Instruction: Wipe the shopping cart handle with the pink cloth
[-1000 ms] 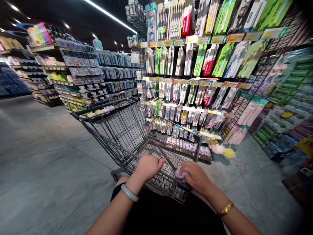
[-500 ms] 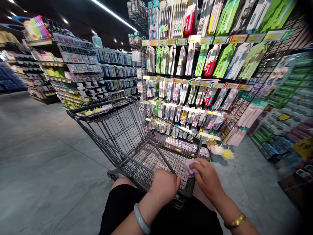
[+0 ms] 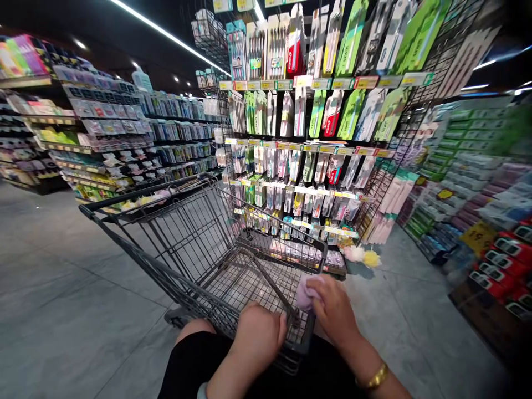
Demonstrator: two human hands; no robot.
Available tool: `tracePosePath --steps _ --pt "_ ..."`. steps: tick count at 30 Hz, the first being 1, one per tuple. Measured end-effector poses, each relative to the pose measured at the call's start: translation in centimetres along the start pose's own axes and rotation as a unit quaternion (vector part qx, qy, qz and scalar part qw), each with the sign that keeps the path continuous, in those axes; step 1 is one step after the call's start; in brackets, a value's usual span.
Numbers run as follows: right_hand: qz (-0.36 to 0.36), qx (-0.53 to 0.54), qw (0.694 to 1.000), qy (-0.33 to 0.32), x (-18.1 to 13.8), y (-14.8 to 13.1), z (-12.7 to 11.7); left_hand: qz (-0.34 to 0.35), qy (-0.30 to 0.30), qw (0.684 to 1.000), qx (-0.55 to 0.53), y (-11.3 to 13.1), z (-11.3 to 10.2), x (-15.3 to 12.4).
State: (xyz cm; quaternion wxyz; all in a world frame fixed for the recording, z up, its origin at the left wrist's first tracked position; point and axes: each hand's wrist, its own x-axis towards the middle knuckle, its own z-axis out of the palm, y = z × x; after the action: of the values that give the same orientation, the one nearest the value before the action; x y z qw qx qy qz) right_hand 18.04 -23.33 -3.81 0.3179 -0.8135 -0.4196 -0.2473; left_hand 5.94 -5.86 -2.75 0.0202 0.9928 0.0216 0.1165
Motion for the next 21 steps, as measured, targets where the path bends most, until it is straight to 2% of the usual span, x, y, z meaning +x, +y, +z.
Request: tracePosePath --steps 3,5,7,10,13,16,19,21 --pt "-0.134 0.086 0.985 -0.069 -1.8 -3.2 -0.5 0.018 -0.021 0.999 -0.029 -0.3 -0.1 -0.1" --pt "-0.170 0.105 0.975 -0.093 -2.7 -4.1 -0.5 0.019 -0.024 0.999 -0.034 -0.3 -0.1 -0.2" --pt "-0.136 0.066 0.986 -0.073 -2.5 -3.0 -0.1 0.005 -0.005 1.000 -0.023 -0.3 -0.1 -0.3" --pt "-0.032 -0.005 0.999 -0.027 -0.5 0.5 0.7 -0.005 0.015 1.000 -0.007 0.0 0.0 -0.2" --pt "0.031 0.002 1.000 -0.001 1.2 2.0 0.3 0.000 0.012 1.000 0.002 0.2 0.0 -0.2" --pt "-0.019 0.035 0.999 0.021 0.5 0.3 -1.6 0.001 0.014 1.000 0.004 0.2 0.0 -0.2" --pt "-0.061 0.012 0.996 0.067 -1.7 -2.1 -3.1 -0.007 0.021 1.000 0.005 0.0 0.1 -0.3" --pt "-0.066 -0.011 0.997 0.026 -3.1 -3.1 -3.3 -0.009 0.023 1.000 0.004 0.0 0.1 -0.4"
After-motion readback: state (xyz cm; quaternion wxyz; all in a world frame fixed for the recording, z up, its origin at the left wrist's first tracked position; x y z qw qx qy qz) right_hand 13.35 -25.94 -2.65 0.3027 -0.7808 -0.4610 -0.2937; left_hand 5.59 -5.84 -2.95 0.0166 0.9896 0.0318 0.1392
